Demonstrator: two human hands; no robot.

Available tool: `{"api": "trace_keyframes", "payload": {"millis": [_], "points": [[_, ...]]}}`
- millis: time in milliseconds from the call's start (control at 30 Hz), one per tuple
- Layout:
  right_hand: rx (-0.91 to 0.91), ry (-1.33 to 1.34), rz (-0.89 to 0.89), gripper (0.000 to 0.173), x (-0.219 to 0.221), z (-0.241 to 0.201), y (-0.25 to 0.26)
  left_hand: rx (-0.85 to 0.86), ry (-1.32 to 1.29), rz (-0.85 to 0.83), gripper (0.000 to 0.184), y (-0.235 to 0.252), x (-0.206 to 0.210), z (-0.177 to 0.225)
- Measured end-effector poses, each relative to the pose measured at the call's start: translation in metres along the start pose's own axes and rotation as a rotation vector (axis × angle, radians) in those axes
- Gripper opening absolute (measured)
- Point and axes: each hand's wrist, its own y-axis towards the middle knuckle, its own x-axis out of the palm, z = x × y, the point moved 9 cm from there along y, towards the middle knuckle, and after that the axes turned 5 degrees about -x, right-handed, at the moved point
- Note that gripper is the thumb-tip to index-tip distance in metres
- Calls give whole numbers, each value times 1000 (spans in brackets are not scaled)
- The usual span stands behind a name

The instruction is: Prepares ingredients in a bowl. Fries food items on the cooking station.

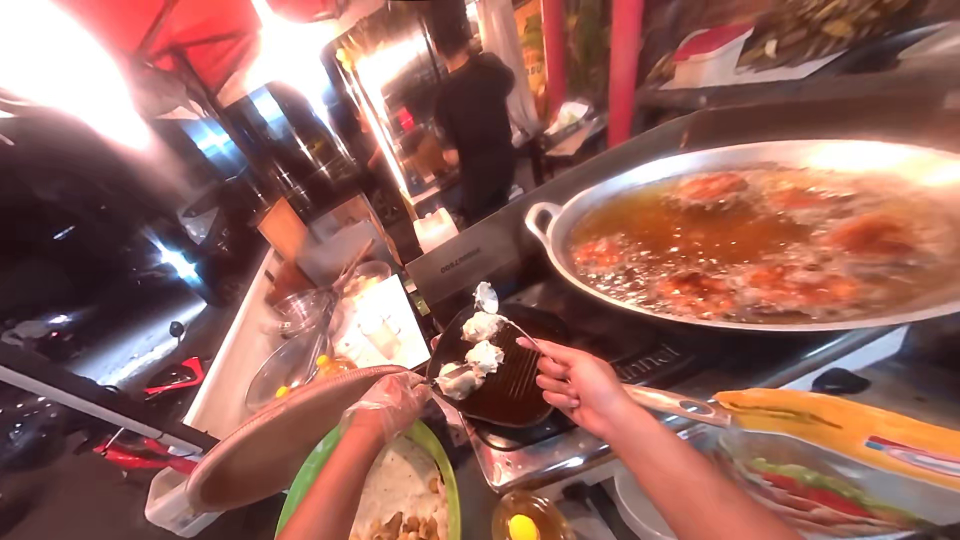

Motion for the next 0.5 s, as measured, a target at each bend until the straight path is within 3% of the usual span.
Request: {"api": "trace_keyframes", "payload": {"millis": [200, 500], "points": [[-54, -1, -30, 38, 2, -10, -13, -55, 264, -31, 43, 12, 0, 9], [-59, -40, -25, 36, -13, -6, -23, -161, 358, -17, 41, 5, -20, 38]]}}
